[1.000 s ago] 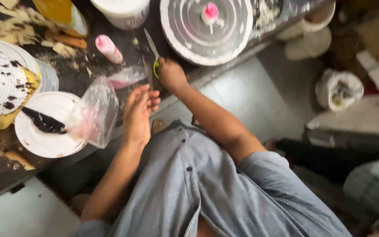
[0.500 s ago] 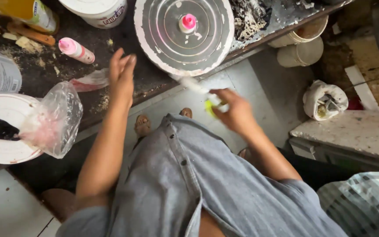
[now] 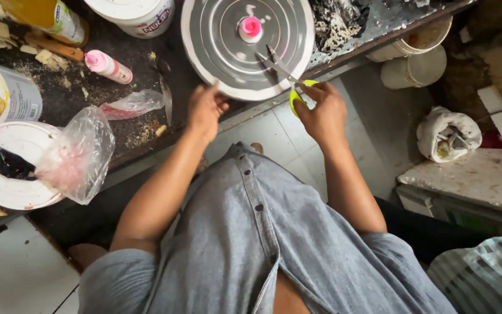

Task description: The person rolls a sheet of parchment paper into a cone, trims the tip with scissors, and fills it with white frosting from a bowl using a spatula.

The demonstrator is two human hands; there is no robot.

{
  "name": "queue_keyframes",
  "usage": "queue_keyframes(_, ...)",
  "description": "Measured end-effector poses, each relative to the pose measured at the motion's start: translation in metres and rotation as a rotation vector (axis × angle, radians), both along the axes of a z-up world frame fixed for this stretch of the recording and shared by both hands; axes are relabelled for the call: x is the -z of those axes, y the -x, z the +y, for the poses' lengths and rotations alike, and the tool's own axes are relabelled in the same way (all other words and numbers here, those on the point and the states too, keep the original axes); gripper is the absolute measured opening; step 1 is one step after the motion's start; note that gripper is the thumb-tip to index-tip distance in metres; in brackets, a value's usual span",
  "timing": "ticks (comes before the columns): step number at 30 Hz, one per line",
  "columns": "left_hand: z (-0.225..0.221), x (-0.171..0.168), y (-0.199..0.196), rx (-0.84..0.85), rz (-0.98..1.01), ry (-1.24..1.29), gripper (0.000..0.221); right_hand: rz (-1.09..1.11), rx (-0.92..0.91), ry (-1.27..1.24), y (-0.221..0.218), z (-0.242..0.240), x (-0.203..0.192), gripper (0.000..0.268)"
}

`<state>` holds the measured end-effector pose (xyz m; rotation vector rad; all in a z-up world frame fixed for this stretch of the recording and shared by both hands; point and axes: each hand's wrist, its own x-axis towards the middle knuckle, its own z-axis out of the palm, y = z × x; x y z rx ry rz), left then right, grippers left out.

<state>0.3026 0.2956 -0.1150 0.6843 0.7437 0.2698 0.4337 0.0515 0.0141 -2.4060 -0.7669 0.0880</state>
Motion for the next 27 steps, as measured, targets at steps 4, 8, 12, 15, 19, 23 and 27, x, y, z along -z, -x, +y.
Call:
queue_keyframes(4,0.016,-0.003,-0.002,0.038,0.05,-0.026,0.017,0.001,0.002,-0.003,-0.007,0.013,0.004,0.04)
queue_keyframes(8,-0.001,-0.003,0.001,0.125,0.056,-0.065,0.015,0.067,-0.016,-0.042,-0.018,0.024,0.005,0.041)
queue_keyframes(12,-0.016,-0.011,0.005,0.167,0.078,-0.087,0.016,-0.015,-0.068,-0.031,-0.023,0.029,0.003,0.04)
queue_keyframes(15,-0.015,-0.017,0.004,0.174,0.086,-0.085,0.018,0.021,-0.075,-0.03,-0.026,0.033,0.001,0.039)
queue_keyframes(19,-0.014,-0.023,0.006,0.185,0.125,-0.095,0.021,-0.001,-0.096,-0.034,-0.03,0.042,0.009,0.036)
queue_keyframes(23,-0.015,-0.028,0.013,0.208,0.196,-0.1,0.025,-0.245,-0.125,-0.071,-0.041,0.054,0.026,0.035)
queue_keyframes(27,-0.028,-0.025,0.029,0.187,0.223,-0.215,0.031,-0.416,-0.078,-0.074,-0.051,0.063,0.035,0.035)
